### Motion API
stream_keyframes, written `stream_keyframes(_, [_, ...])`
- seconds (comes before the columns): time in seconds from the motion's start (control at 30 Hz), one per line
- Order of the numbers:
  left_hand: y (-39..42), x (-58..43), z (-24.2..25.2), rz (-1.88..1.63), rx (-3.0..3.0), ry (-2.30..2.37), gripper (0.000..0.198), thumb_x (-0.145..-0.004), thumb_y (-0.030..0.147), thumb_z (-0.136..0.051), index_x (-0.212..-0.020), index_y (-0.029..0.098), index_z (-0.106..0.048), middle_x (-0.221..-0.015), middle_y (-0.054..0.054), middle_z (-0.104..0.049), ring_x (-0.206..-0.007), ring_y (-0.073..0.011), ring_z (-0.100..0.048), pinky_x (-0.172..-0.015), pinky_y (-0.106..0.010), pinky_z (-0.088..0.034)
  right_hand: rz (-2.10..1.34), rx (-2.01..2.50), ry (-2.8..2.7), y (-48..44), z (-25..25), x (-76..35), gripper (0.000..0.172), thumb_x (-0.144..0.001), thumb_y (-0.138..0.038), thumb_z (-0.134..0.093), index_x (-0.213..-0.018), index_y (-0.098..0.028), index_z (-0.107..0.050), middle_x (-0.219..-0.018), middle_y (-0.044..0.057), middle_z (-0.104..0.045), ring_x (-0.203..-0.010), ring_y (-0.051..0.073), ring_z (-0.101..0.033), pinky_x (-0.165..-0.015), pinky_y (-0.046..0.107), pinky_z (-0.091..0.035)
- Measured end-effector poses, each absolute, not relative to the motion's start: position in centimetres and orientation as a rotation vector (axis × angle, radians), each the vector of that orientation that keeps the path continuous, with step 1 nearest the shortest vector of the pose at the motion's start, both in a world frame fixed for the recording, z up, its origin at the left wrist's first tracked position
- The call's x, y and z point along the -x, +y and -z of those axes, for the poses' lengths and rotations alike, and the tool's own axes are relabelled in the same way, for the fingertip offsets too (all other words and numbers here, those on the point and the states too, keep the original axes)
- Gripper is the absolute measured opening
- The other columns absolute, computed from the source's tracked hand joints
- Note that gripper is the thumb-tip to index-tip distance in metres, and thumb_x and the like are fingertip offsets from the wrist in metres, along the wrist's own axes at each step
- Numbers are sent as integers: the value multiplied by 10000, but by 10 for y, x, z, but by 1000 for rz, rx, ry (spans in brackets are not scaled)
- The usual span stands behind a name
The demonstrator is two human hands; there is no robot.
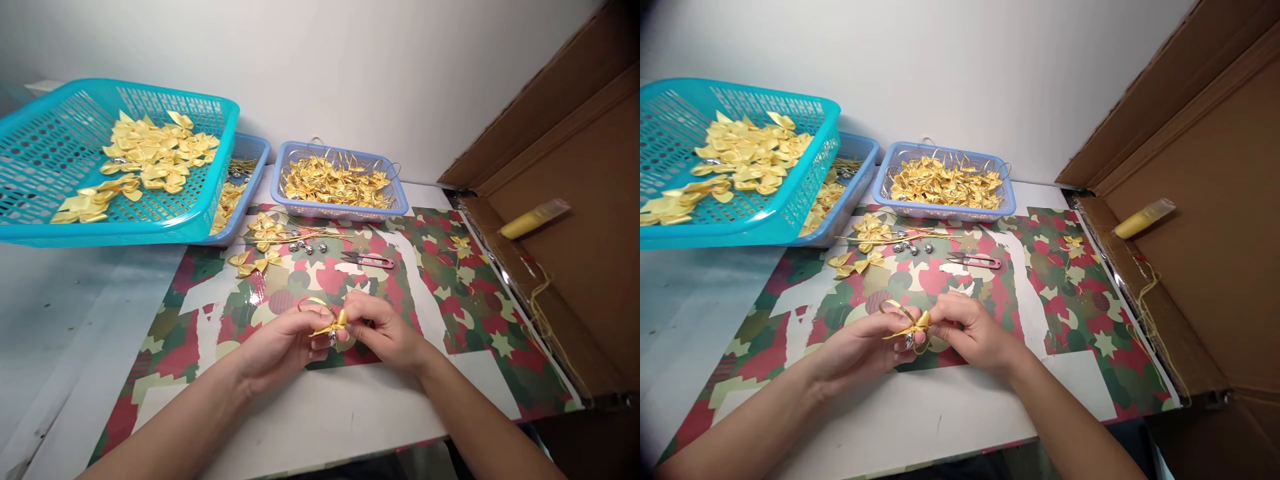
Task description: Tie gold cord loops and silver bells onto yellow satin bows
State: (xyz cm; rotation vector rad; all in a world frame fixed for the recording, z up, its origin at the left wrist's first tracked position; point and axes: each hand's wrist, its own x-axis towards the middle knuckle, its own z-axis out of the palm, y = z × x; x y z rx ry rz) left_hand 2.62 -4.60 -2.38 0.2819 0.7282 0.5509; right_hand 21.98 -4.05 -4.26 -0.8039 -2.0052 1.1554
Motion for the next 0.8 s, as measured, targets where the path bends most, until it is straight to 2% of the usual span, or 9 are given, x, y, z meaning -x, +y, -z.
stream_keyframes(0.37, [-45,-28,23,-618,-430,768,187,-660,239,-730,-597,151,-577,-685,-13,-560,-609,-101,-395,-571,-236,-289,-999,869,-2122,-43,38,-223,186,-939,-181,-424,-790,-220,-527,-669,-26,-445,-650,141,-409,-669,310,-332])
stream_keyframes(0.5, [-46,-30,21,-688,-519,857,165,-648,240,-706,-598,158,-571,-652,1,-497,-638,-121,-428,-582,-250,-302,-963,853,-2078,-46,34,-221,187,-890,-156,-391,-717,-214,-431,-643,-28,-406,-618,139,-376,-646,311,-331])
stream_keyframes(0.6, [-47,-31,22,-718,-623,918,232,-675,266,-696,-580,170,-507,-608,19,-460,-606,-117,-412,-567,-254,-286,-884,832,-2034,-49,30,-218,192,-867,-140,-381,-693,-218,-399,-612,-33,-374,-583,138,-362,-606,306,-329])
stream_keyframes(0.7, [-49,-30,24,-734,-711,964,274,-729,316,-675,-610,181,-468,-559,42,-442,-548,-101,-375,-528,-241,-254,-730,817,-1920,-53,27,-216,168,-866,-128,-414,-732,-220,-458,-656,-13,-451,-632,150,-425,-619,313,-369])
stream_keyframes(0.8, [-52,-31,23,-786,-820,1003,279,-777,340,-656,-643,185,-467,-616,29,-518,-552,-102,-410,-526,-235,-293,-678,874,-1743,-58,27,-212,154,-883,-108,-466,-824,-230,-538,-772,17,-558,-739,171,-522,-662,332,-436])
